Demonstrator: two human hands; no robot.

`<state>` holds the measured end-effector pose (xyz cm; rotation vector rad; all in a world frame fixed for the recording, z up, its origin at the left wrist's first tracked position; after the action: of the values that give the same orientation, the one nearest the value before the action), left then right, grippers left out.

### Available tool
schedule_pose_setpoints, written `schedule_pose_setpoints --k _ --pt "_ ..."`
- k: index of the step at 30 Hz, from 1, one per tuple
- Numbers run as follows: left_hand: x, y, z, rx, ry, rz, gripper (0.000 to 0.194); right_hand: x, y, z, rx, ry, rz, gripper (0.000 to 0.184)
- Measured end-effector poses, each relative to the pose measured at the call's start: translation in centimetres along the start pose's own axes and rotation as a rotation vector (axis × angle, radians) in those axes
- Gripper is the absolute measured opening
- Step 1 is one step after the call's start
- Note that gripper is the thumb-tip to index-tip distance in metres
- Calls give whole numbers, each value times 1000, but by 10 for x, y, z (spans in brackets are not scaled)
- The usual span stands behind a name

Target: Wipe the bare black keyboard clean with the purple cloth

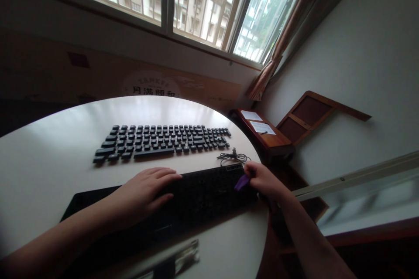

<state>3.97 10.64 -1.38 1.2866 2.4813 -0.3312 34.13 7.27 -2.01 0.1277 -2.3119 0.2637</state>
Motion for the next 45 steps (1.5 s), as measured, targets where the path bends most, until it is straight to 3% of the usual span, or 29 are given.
schedule_pose_setpoints --k 2,7,10,24,38,41,45 --pt "1 0 1 4 -6 -5 43 -2 1 1 -9 -23 27 17" --pt "2 -1 1 1 -14 -8 43 -8 3 2 -37 -75 80 65" --pt "1 -1 1 -2 -12 -4 43 -15 6 1 -54 -94 112 76" --pt "0 0 2 -6 -9 -12 43 -35 7 11 -156 -48 104 53" --pt "3 -1 3 -10 -7 -21 41 -13 7 15 156 -38 -36 70" --pt "4 -1 3 -17 -11 -14 40 -12 4 16 121 -48 -41 75" --pt "6 0 4 -21 -9 -14 40 -7 1 15 6 -21 -78 66"
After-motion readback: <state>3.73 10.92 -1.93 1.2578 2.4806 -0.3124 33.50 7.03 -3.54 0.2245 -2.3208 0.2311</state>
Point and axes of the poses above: each hand's wrist, its own y-axis towards the middle knuckle, its own z-axis out of the palm, x = y × z, the point moved 10 cm from there along y, towards the middle knuckle, and after that the axes turned 11 degrees about x, right-handed, at the moved point
